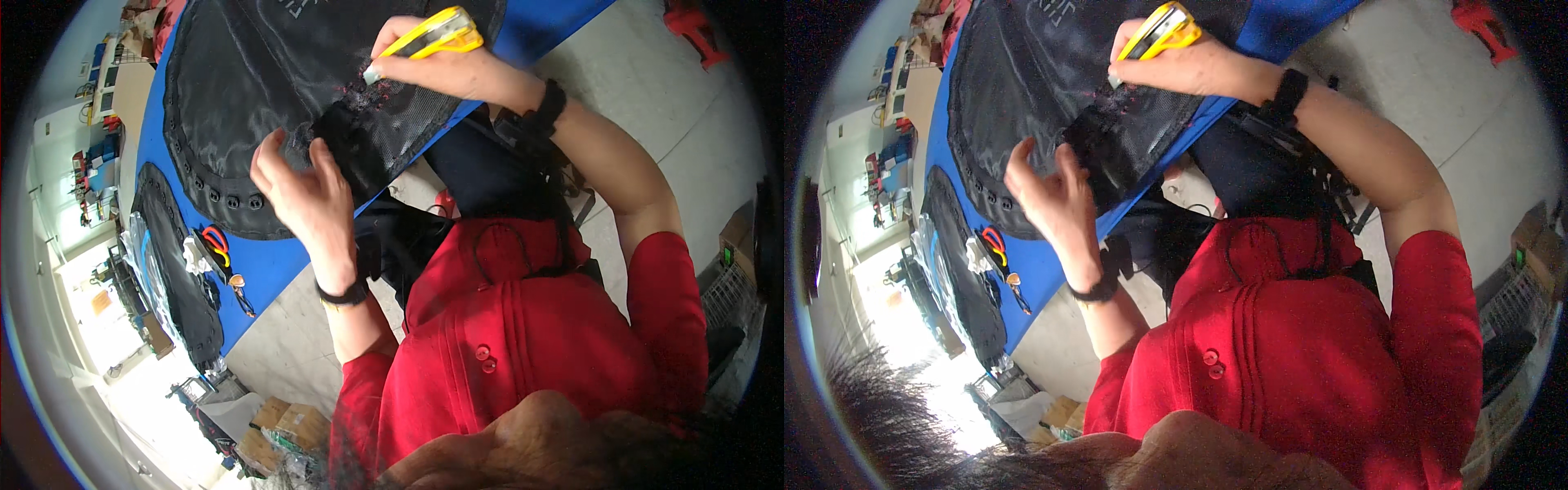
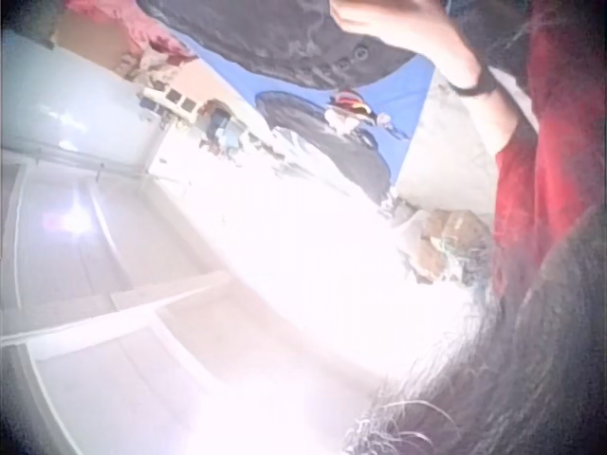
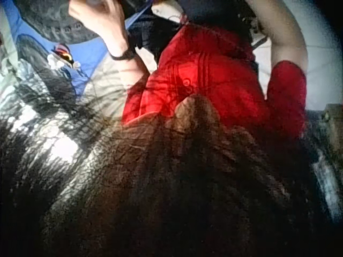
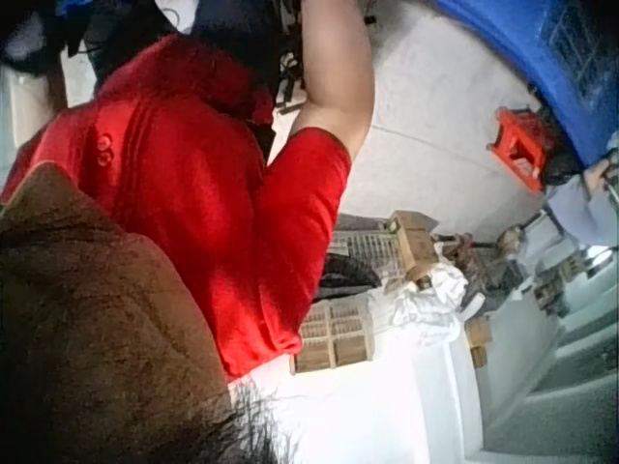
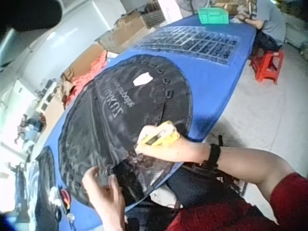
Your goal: Assembling or repairing a black mesh product using a utility knife and a manual stapler.
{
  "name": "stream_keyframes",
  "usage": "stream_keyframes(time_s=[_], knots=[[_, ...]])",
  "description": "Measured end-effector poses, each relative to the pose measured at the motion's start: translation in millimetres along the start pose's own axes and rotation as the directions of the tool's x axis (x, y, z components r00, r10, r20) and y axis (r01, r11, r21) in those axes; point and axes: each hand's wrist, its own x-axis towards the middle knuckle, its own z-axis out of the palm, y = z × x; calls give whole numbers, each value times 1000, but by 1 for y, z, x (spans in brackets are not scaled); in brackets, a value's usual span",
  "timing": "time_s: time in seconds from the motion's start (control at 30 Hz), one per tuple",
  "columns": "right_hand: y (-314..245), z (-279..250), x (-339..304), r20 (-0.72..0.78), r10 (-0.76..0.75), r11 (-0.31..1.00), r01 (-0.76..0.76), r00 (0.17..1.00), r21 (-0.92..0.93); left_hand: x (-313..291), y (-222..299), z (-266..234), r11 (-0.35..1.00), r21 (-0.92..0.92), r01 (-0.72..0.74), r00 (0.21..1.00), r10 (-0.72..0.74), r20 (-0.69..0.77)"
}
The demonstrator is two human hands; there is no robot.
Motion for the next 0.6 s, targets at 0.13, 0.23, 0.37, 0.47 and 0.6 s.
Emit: stream_keyframes(time_s=[0.13,0.23,0.37,0.47,0.6], knots=[[19,-16,1,-127,-11,993,25,992,114,-18,54,-53,673,-620,405,881,-105,462],[9,-25,1,-97,-8,957,36,995,287,-14,59,-55,390,-917,-79,712,666,222],[3,-33,-2,-25,5,983,-1,1000,183,-7,79,-59,197,-932,305,528,779,338],[-1,-32,3,5,102,920,-96,995,381,-9,82,-52,41,-966,257,595,780,192],[6,-36,4,40,85,882,-94,996,462,11,94,-60,193,-937,292,513,795,323]])
